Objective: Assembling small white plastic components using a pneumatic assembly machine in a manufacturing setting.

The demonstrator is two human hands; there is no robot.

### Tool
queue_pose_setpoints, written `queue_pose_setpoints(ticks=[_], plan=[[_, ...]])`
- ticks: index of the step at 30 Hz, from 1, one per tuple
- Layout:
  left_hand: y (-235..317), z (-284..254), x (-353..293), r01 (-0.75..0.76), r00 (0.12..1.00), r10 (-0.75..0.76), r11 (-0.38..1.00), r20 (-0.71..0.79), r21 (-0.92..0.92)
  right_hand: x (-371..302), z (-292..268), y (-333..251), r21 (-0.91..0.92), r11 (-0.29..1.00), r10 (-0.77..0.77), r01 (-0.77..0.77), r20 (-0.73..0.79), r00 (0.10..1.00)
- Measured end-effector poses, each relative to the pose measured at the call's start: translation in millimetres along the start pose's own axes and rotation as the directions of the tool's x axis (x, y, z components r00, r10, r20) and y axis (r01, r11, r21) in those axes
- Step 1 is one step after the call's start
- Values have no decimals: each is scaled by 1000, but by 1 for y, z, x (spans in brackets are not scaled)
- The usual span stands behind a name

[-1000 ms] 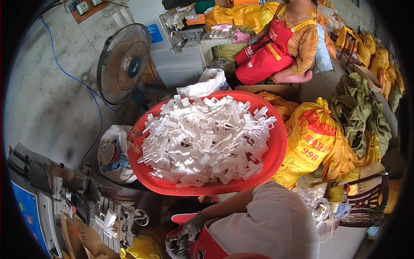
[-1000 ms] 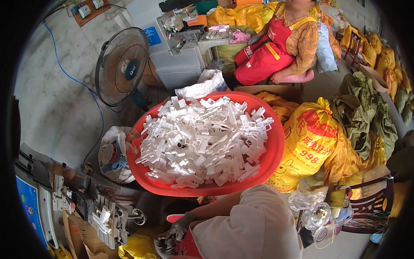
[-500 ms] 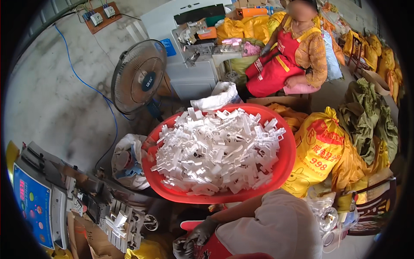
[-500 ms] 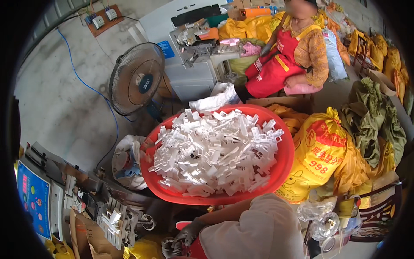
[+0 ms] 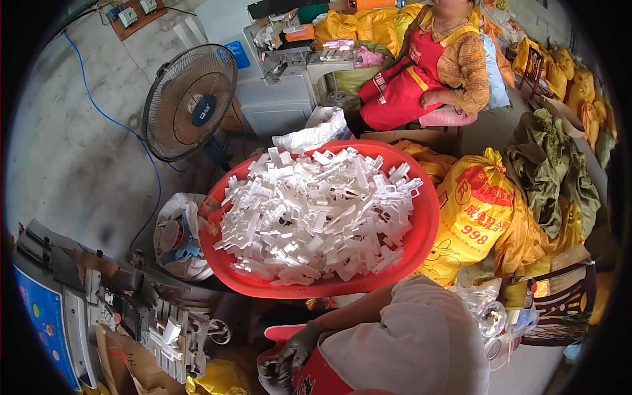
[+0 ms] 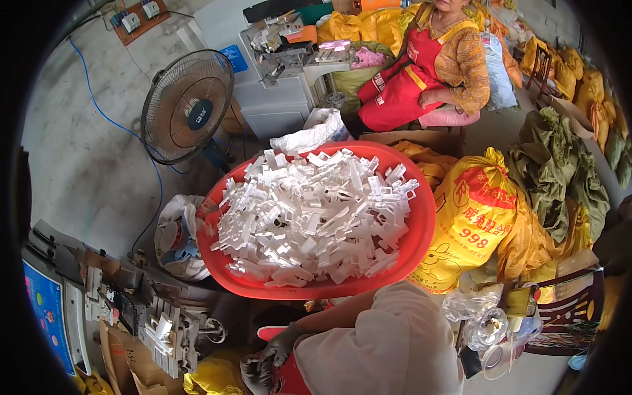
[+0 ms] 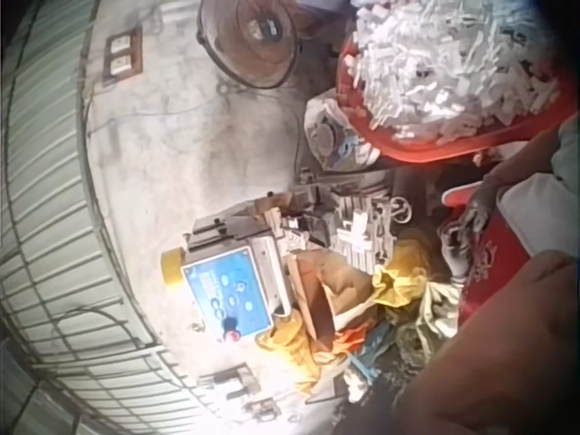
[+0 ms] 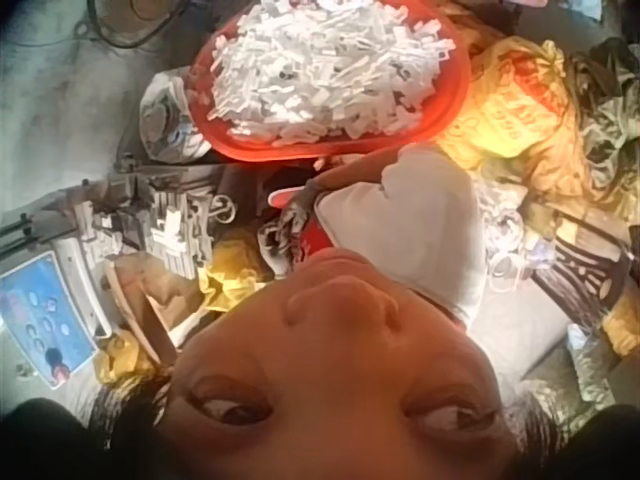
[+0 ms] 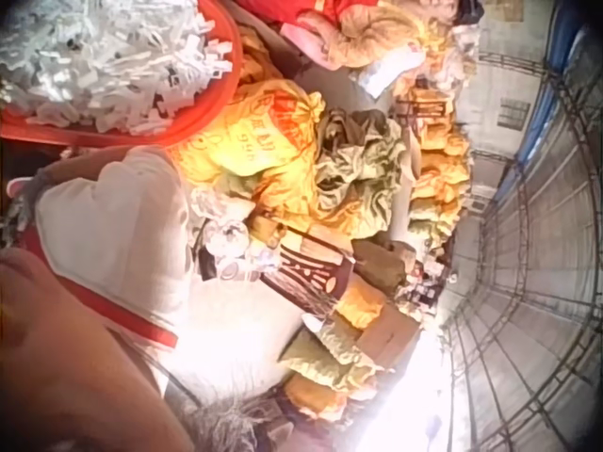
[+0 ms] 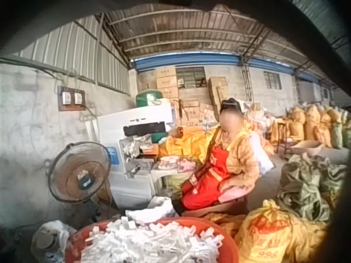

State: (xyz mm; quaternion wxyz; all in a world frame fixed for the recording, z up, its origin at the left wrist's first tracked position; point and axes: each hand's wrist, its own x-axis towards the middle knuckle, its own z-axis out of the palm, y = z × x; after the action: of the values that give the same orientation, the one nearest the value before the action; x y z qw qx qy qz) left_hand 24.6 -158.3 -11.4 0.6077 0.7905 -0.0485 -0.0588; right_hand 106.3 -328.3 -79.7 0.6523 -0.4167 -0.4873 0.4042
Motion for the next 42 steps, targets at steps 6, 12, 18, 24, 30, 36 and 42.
queue_pose_setpoints(ticks=[6, 12, 18, 24, 30, 36, 42], plan=[[-11, 3, -3, -12, 998, 8, 997, -58, -80, 4, -3, 7, -24, 999, 22, -21, 52, 998], [-4, 5, -1, 41, 991, -32, 997, -133, 62, 6, -6, 10, -71, 997, 25, -20, 69, 997], [-41, -15, 2, 144, 989, -143, 990, 41, -5, 3, -13, -3, -70, 971, 237, -230, 111, 965], [-30, -13, 2, 30, 999, -35, 991, 38, 132, 2, -7, 11, 141, 989, 29, -37, 59, 998], [-8, -12, 6, -212, 972, 186, 957, 143, 198, 5, -9, 16, -51, 998, 46, -41, 105, 993], [-16, -10, 2, -105, 989, 92, 988, 114, 113, 6, -7, 16, 5, 994, 111, -113, 128, 986], [-21, 0, -3, 72, 988, -70, 997, -138, 5, 8, -6, 16, -70, 993, 100, -96, 55, 993]])
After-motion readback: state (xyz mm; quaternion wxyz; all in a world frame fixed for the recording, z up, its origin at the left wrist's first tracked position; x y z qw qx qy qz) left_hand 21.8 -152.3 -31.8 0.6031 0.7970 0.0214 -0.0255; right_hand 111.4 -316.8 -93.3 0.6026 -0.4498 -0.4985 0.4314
